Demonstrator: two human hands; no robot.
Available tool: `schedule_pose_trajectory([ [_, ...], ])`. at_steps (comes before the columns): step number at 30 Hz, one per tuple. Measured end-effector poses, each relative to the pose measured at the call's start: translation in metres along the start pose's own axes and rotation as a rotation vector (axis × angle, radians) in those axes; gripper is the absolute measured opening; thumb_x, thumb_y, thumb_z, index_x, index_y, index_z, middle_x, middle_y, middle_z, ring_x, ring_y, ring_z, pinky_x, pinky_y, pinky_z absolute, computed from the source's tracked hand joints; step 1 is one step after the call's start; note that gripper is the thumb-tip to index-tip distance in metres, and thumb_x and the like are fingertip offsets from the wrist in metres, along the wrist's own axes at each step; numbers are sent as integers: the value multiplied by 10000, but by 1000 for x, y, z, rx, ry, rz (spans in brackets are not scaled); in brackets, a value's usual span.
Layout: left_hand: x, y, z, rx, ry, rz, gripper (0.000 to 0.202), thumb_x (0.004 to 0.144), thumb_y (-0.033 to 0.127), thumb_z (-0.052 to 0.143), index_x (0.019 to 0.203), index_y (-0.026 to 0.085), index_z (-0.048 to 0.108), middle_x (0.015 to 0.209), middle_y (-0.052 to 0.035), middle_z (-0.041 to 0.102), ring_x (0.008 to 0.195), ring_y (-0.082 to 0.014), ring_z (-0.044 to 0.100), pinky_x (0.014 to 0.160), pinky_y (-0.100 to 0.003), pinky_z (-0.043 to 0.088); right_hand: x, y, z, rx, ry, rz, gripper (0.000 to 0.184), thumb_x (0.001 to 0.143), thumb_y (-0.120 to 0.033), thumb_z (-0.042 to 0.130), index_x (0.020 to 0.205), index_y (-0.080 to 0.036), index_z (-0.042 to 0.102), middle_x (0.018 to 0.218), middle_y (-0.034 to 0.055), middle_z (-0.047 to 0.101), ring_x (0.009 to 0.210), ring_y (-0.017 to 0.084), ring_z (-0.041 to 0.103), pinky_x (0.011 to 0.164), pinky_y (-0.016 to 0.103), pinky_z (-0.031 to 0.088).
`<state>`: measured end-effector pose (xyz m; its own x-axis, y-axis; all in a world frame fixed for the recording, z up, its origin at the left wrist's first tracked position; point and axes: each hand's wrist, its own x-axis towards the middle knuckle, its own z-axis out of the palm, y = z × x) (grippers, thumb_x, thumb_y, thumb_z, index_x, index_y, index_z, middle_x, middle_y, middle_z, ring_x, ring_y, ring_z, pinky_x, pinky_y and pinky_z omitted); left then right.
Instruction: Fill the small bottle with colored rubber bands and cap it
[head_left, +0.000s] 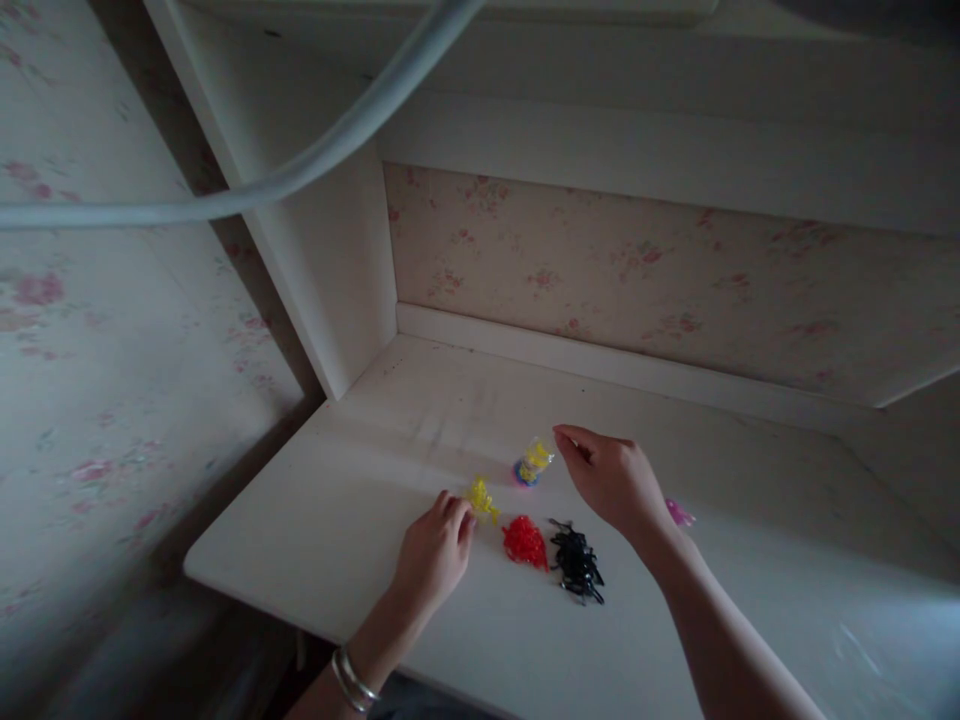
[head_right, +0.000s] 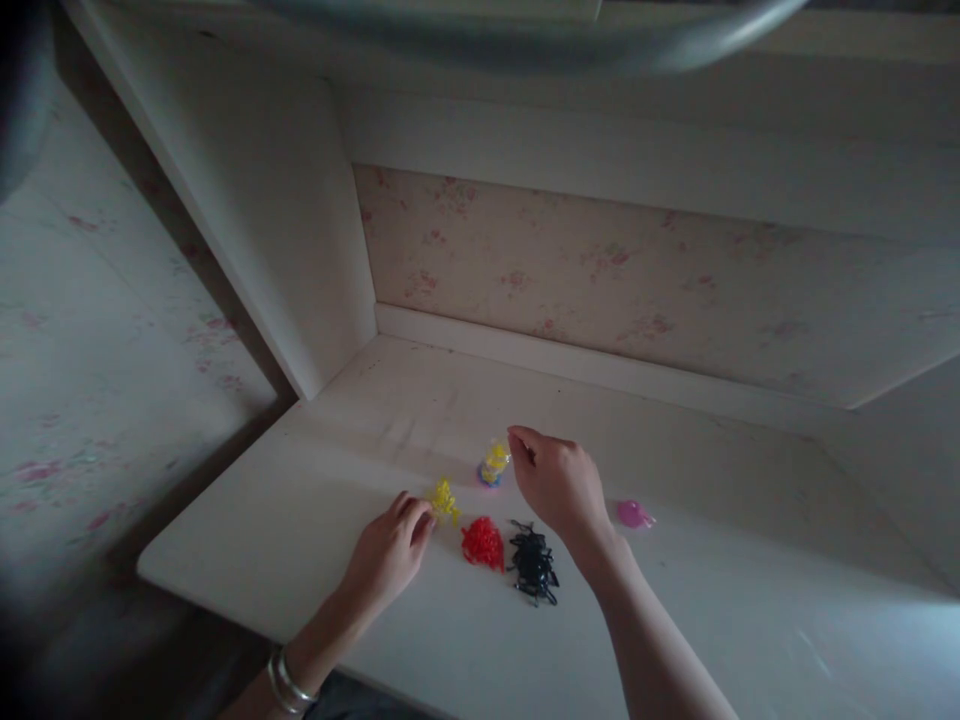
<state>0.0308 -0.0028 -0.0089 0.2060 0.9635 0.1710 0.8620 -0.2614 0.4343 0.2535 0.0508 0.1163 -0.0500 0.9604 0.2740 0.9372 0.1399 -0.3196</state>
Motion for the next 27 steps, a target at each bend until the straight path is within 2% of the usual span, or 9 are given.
schedule_pose_trajectory([
  [5,2,0,-3,-25,-37,13,146,924,170,440,869,201,572,894,-29,585,758,-142,613,696,-231,460,-17,5,-3,164,94,7,325,889,-402,487,976,-220,741,651,-2,691,541,97,597,567,181,406],
  [9,3,-6,-1,-114,-41,10,140,931,192,436,877,199,565,907,-34,592,764,-150,621,716,-252,473,-46,14,7,314,105,42,354,890,-428,503,941,-175,745,589,-12,649,479,75,539,513,160,395],
  [13,6,-12,-2,-196,-35,21,156,943,233,412,901,194,557,925,-49,613,820,-169,627,760,-282,478,-82,22,26,455,51,119,357,891,-441,511,945,-173,741,622,-3,669,504,86,565,518,150,425],
  [17,10,-9,-11,-236,-56,-12,155,940,259,422,891,201,557,874,-37,651,792,-168,633,713,-267,471,-117,24,45,564,-28,131,339,904,-409,499,962,-170,732,748,29,711,597,113,625,565,156,456],
  [22,16,-4,-18,-275,-28,29,105,918,268,472,918,212,561,886,-34,677,805,-160,652,719,-248,479,-149,19,66,574,-81,142,339,926,-397,462,945,-187,727,621,13,656,506,108,567,499,166,407],
  [27,21,-4,-18,-266,-27,14,144,875,289,559,1001,218,569,920,-28,694,798,-164,666,718,-254,499,-161,4,77,451,-122,84,301,946,-328,423,940,-250,714,675,9,687,559,117,615,543,178,389],
])
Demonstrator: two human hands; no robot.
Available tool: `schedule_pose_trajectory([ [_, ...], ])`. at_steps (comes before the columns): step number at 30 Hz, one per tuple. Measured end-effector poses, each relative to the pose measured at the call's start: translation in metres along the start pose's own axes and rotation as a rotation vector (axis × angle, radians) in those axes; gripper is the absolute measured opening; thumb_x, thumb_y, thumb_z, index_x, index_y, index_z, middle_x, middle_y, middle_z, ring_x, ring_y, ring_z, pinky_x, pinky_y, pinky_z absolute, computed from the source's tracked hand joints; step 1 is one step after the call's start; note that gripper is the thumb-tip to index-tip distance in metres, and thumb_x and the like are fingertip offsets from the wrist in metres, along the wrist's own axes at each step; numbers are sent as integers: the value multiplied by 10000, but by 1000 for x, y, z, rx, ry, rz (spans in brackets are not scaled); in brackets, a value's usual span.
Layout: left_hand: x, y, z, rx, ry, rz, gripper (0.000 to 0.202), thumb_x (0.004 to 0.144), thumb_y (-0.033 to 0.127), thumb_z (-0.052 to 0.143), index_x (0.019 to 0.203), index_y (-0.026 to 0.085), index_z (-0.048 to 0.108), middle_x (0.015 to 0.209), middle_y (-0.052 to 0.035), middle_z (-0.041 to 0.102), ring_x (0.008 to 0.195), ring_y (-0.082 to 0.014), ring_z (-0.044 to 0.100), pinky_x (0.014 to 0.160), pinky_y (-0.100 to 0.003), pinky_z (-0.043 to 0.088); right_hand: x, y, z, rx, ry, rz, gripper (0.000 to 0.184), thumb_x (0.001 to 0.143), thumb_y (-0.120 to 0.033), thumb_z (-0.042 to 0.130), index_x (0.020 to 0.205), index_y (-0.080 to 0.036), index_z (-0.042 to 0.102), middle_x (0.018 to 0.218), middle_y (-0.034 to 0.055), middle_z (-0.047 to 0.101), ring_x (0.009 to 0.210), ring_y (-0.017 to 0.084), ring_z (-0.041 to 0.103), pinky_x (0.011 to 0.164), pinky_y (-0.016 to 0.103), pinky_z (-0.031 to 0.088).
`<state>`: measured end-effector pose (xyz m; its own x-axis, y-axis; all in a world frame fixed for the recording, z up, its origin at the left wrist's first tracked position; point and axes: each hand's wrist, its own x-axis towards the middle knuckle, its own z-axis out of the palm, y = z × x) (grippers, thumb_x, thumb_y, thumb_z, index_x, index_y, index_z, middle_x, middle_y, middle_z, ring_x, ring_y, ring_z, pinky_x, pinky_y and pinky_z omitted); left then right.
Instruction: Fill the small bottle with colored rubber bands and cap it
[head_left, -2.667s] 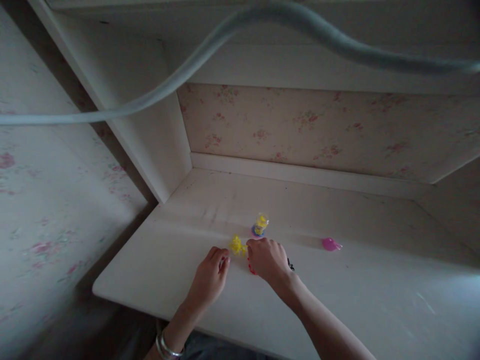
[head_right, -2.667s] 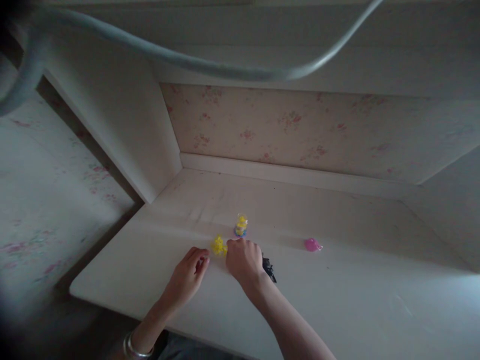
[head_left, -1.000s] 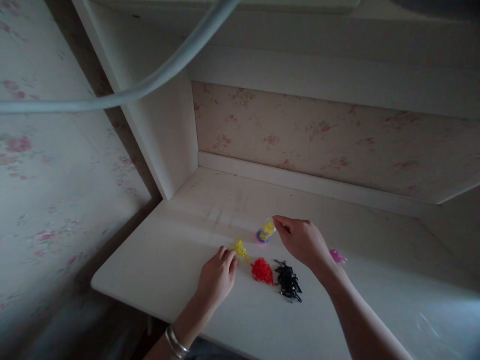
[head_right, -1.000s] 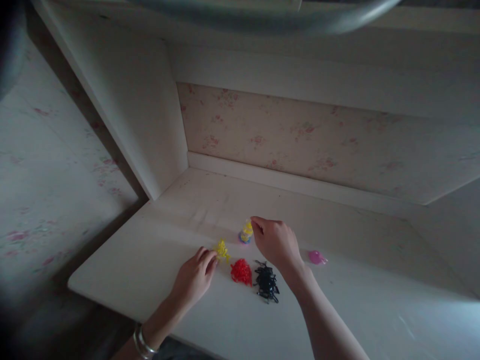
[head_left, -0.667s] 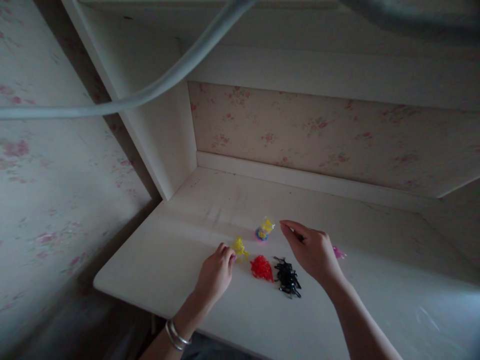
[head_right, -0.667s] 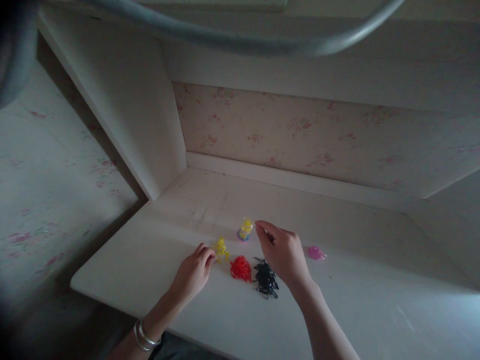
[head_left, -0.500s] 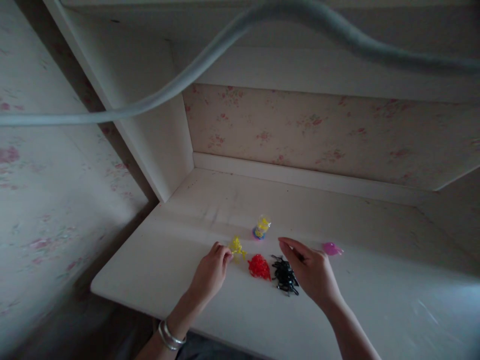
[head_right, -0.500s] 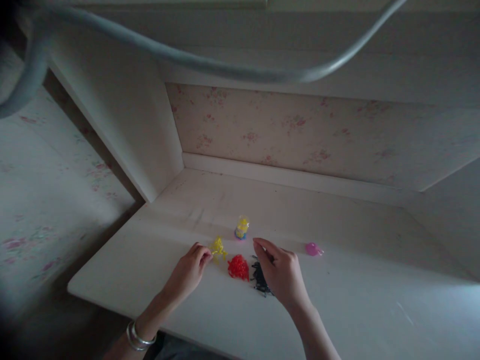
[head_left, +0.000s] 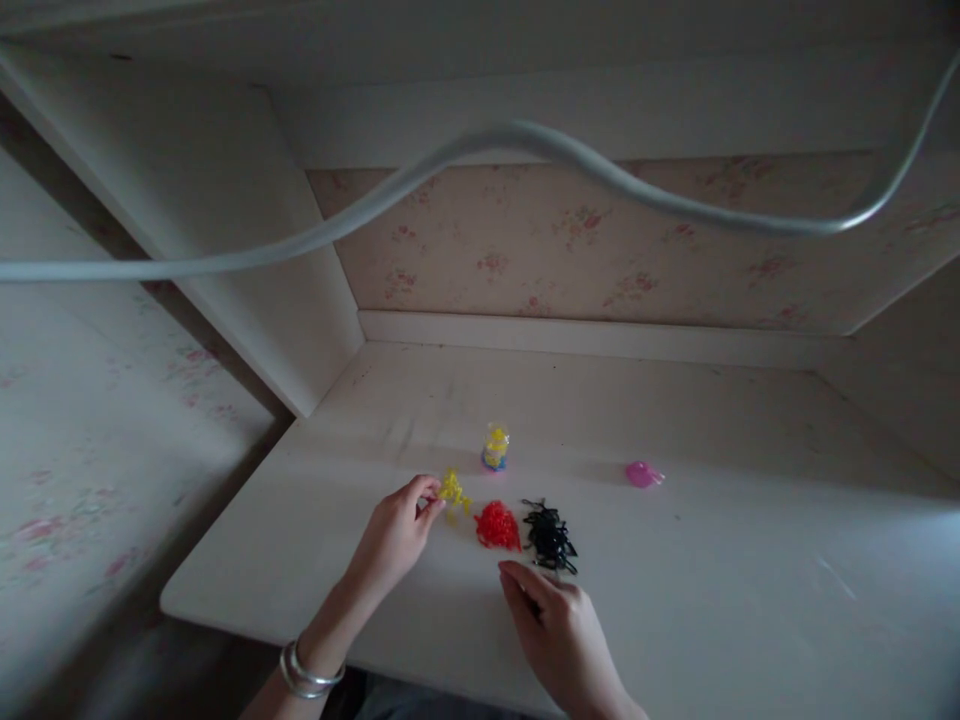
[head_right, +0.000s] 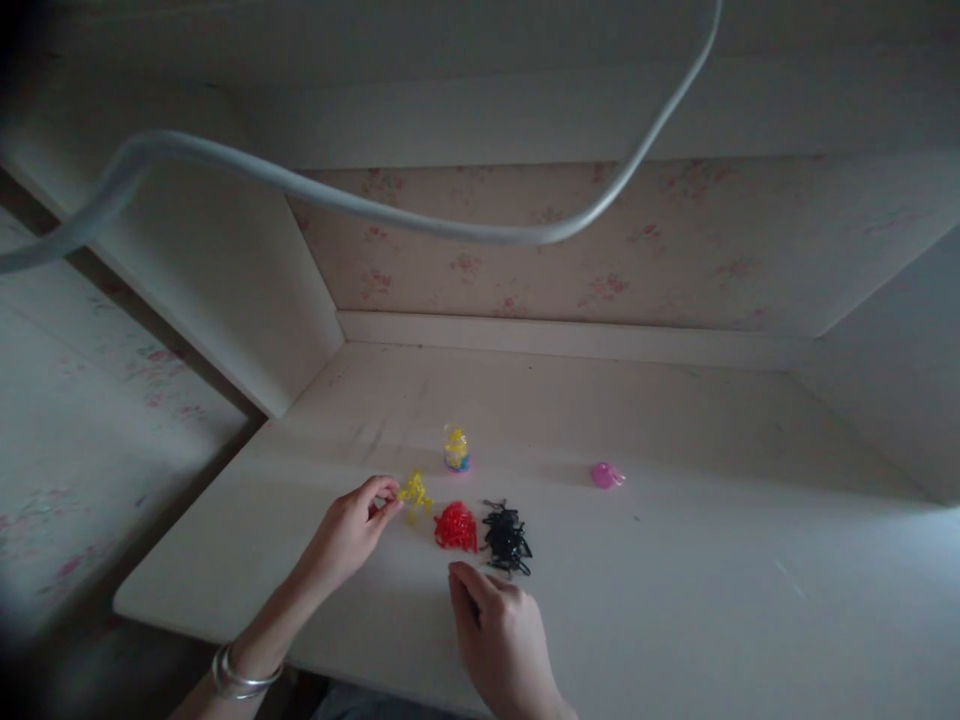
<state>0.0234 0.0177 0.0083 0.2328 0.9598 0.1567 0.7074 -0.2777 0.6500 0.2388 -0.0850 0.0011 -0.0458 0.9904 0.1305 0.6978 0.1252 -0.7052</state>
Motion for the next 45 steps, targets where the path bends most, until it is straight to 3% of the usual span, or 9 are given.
schedule_pose_trajectory([
  [4,2,3,-3,48,-44,-2,107,868,309,573,894,224,632,869,-7,700,713,-151,655,685,-246,501,6,-19,13,-235,-65,-35,230,918,-262,456,897,-289,683,668,-14,694,547,128,634,489,194,304],
  [8,3,6,-9,58,-38,37,163,886,268,530,940,218,676,931,-33,703,821,-159,663,754,-246,508,22,-38,25,-360,-110,-41,178,899,-258,481,825,-259,643,654,-13,688,540,144,639,466,207,264],
  [14,0,2,-13,43,-70,101,287,903,176,440,1060,243,671,1034,-38,679,924,-148,645,829,-251,498,47,-52,37,-439,-113,9,166,889,-244,497,951,-206,646,694,61,696,595,199,668,499,223,366],
  [20,-3,-2,-8,18,-33,-49,240,906,303,484,1089,228,620,1019,-42,702,910,-173,665,808,-278,513,64,-58,42,-491,-158,14,206,835,-76,463,880,-147,651,700,110,684,636,226,679,535,260,445],
  [23,-3,-4,-6,14,-34,-32,204,905,280,469,981,224,650,960,-40,705,875,-176,665,784,-278,512,71,-57,42,-509,-167,24,215,819,-45,464,885,-130,650,694,120,678,657,216,681,564,250,452],
  [29,-6,-14,-6,15,-64,38,381,875,114,359,1085,224,658,1004,-64,640,934,-160,632,867,-294,491,68,-56,41,-519,-174,-17,222,838,-40,450,936,-142,620,690,86,683,615,178,665,528,204,393],
  [33,-11,-20,-6,2,-70,35,414,885,128,321,1182,217,596,1050,-73,617,1000,-163,606,908,-318,487,60,-57,19,-401,-60,-60,209,941,-198,406,917,-200,614,679,36,676,593,142,635,499,180,317],
  [39,-11,-19,-1,6,27,13,278,906,190,363,1079,211,580,1000,-64,667,939,-180,640,862,-339,507,79,-41,-49,-118,115,-40,350,972,-366,363,946,-193,665,592,5,631,499,94,550,502,174,322],
  [45,-11,-18,4,29,41,-23,198,876,201,430,908,188,625,876,-69,695,791,-185,668,745,-307,531,122,-38,-90,-271,101,-97,298,949,-356,418,978,-225,684,754,23,706,655,131,633,593,192,364],
])
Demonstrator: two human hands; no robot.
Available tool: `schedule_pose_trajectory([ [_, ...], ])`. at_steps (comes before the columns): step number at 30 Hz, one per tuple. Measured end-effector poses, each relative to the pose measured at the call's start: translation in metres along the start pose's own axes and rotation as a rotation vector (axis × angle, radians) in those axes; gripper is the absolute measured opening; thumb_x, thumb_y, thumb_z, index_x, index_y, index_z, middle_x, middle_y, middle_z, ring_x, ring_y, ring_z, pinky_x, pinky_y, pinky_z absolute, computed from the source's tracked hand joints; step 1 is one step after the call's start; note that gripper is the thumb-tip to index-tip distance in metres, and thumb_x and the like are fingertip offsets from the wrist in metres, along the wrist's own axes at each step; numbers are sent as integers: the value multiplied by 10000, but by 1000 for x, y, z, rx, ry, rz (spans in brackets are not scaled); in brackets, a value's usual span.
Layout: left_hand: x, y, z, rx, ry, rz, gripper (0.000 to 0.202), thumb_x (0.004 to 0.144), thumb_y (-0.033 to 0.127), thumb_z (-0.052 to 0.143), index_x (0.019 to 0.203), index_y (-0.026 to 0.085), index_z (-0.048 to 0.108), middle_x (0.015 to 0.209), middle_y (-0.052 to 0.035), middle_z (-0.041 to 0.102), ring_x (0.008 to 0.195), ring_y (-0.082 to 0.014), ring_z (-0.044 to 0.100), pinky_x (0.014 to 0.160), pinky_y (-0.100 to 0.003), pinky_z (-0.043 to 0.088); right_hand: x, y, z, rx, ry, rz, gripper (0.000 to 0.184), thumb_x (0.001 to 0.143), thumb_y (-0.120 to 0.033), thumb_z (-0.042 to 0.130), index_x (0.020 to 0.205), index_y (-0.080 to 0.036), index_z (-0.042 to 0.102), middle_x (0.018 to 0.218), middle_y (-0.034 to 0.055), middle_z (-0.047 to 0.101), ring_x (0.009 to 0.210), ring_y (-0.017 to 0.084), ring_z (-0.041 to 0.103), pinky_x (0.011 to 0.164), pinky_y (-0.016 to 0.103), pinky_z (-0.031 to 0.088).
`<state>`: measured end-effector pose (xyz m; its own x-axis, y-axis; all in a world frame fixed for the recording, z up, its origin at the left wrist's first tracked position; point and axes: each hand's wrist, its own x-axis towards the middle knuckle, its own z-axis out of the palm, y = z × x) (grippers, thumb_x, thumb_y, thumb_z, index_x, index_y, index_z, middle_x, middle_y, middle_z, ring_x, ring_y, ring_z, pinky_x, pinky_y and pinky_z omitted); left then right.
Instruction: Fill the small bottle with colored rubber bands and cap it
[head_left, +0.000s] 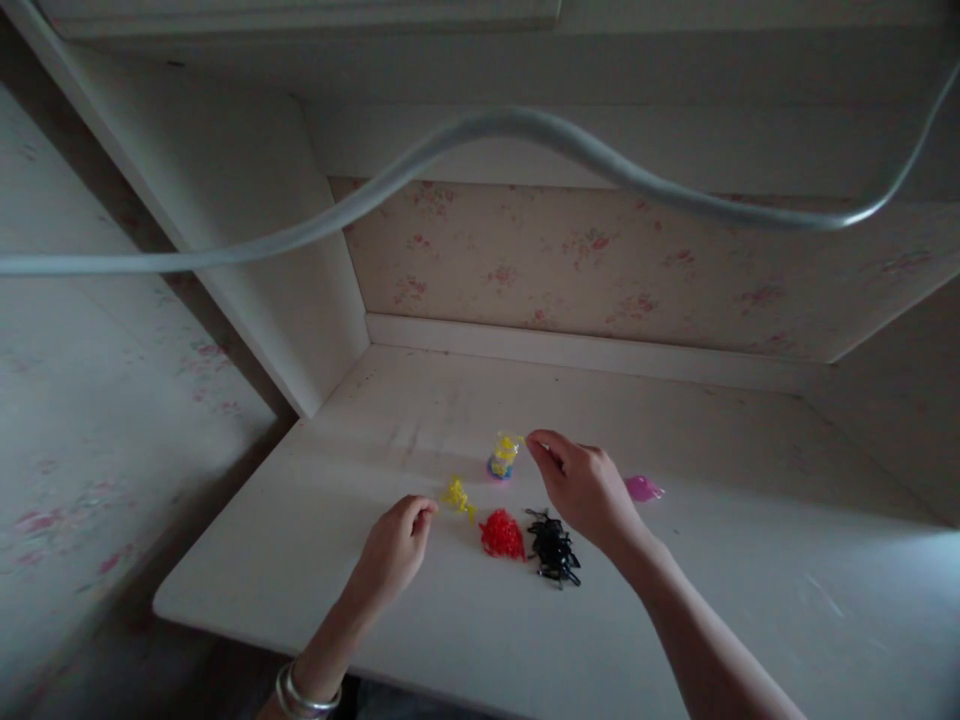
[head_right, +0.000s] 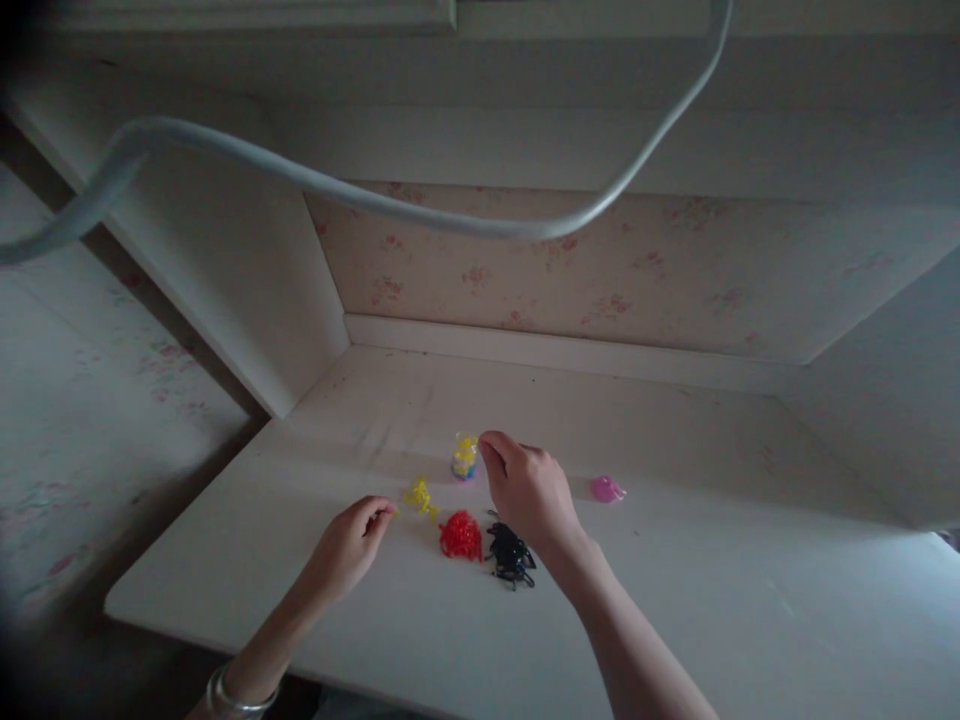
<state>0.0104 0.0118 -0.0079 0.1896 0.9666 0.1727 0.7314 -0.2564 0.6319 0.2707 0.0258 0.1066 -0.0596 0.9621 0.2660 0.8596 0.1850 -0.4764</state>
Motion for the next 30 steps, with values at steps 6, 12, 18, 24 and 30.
schedule_pose_trajectory([
  [6,-8,-8,-2,-31,22,63,347,858,110,363,933,197,690,908,-70,675,847,-161,653,814,-293,527,23,-10,-1,-263,-124,-48,280,954,-364,414,994,-295,682,836,11,722,687,154,655,549,218,305],
  [12,-9,-2,-11,-182,24,-53,296,906,282,436,1142,206,598,943,-51,700,734,-144,657,721,-267,537,30,-14,0,-358,-156,-83,290,945,-379,423,938,-297,702,791,16,714,645,147,640,528,215,294],
  [18,-3,7,-17,-285,42,-180,275,840,397,565,1016,192,618,892,-41,710,601,-129,627,577,-231,519,9,-5,-2,-53,56,-73,343,942,-394,408,980,-242,713,744,29,708,634,129,638,570,198,392],
  [24,7,15,-18,-226,2,-44,246,874,359,510,950,225,702,898,-28,703,687,-127,632,629,-219,516,-43,2,19,292,43,27,393,921,-438,437,928,-173,727,604,4,644,511,93,557,509,159,419],
  [30,15,25,-17,-297,-52,-94,312,876,360,503,1105,200,642,913,-38,696,514,-88,581,514,-208,494,-98,11,53,455,-81,101,373,928,-427,444,929,-177,721,650,14,647,549,110,579,512,154,437],
])
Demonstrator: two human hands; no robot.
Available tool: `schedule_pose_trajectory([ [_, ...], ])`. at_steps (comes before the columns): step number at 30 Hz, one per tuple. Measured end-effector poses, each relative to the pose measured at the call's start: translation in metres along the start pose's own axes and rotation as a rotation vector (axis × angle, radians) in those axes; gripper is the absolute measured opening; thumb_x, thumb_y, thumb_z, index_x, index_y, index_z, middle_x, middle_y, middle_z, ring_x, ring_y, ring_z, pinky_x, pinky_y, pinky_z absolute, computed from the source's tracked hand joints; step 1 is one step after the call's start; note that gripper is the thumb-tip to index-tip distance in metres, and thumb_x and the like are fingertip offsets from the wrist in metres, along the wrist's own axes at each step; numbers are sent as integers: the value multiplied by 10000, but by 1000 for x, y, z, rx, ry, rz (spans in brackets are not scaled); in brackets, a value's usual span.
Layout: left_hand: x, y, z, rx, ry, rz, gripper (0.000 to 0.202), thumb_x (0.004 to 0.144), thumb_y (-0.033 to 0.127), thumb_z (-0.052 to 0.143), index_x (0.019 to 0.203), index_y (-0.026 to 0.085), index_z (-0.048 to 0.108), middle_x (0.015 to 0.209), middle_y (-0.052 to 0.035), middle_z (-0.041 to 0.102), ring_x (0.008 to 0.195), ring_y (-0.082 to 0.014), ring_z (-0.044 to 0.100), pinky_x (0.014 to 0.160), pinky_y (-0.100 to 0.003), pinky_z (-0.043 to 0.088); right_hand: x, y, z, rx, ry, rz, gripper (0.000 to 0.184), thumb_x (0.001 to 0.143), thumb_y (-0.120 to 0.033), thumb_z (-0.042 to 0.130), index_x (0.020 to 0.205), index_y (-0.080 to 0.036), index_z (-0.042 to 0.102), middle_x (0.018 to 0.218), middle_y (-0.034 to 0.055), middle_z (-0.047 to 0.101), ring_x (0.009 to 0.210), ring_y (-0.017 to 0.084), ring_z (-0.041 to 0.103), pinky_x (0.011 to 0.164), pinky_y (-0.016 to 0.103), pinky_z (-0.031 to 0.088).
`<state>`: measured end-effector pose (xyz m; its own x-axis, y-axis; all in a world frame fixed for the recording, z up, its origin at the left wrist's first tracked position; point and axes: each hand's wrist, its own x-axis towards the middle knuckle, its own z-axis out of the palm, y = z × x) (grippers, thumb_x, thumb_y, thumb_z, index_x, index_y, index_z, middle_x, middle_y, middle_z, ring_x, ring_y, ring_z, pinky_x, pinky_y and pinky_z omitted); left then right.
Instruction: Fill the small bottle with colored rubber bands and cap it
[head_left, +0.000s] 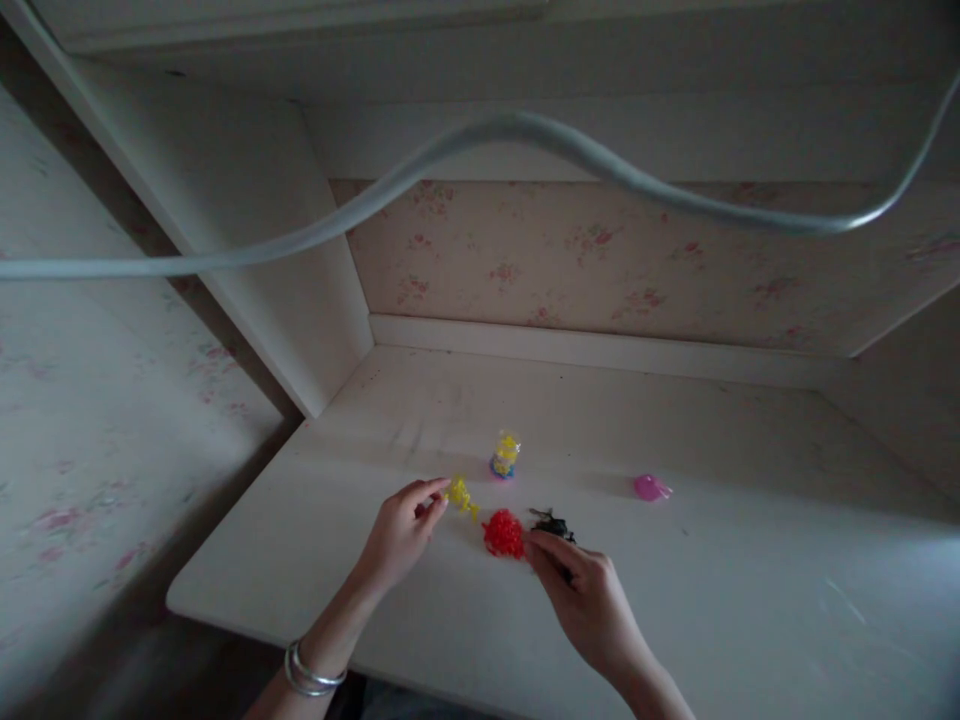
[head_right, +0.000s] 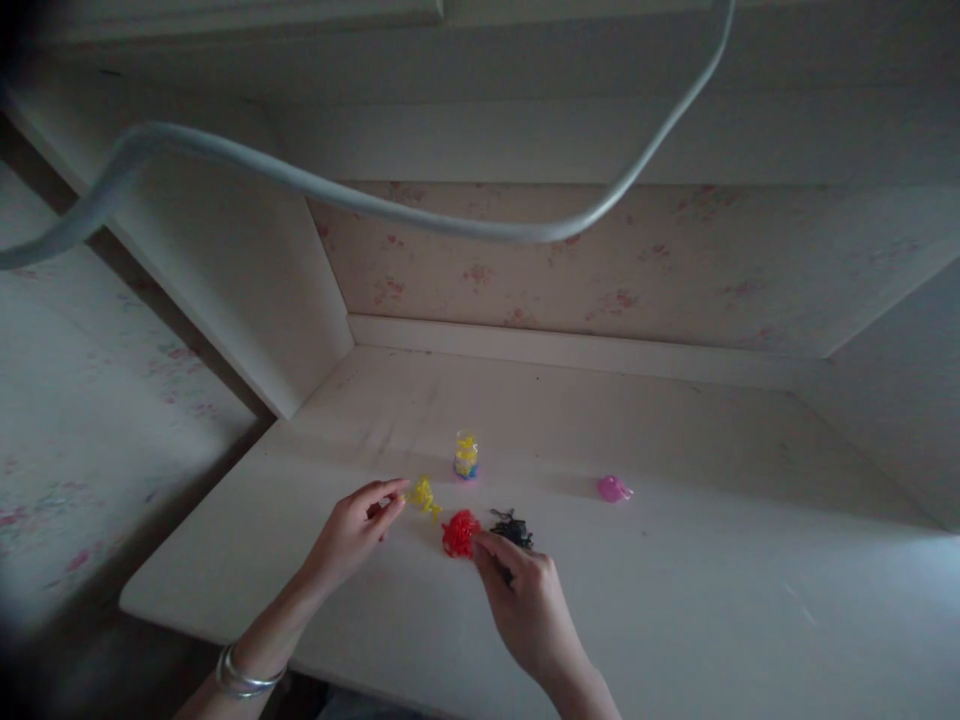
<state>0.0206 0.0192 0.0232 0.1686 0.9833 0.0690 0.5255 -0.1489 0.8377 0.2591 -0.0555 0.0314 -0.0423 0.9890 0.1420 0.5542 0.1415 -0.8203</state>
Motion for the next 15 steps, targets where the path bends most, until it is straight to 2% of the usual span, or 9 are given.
schedule_pose_trajectory([
  [2,3,6,0,-50,1,-46,318,846,386,559,1083,183,622,893,-37,706,457,-82,559,466,-203,476,-15,11,10,9,-6,35,385,931,-436,436,926,-178,721,611,11,630,516,114,570,474,153,424],
  [5,12,20,-3,-47,15,-5,257,847,406,576,945,180,652,814,-23,713,495,-95,593,487,-194,477,-31,25,22,20,20,51,376,935,-430,430,928,-193,723,680,33,682,582,137,632,549,165,477],
  [8,26,41,-7,31,32,129,248,880,399,553,933,194,683,752,-5,701,522,-93,599,513,-179,473,-38,30,27,17,25,22,361,941,-415,424,937,-208,720,750,54,712,627,150,662,609,187,501],
  [11,44,65,-10,126,44,305,240,920,351,509,980,201,687,877,-24,699,565,-82,595,579,-184,491,-36,28,26,14,15,14,361,947,-403,416,942,-213,723,719,47,707,595,143,648,576,189,485],
  [15,64,92,-8,239,57,493,225,942,263,473,1016,200,675,956,-40,674,772,-112,629,756,-217,502,-31,23,22,24,10,31,356,946,-393,424,943,-212,731,684,36,695,565,131,626,561,184,465],
])
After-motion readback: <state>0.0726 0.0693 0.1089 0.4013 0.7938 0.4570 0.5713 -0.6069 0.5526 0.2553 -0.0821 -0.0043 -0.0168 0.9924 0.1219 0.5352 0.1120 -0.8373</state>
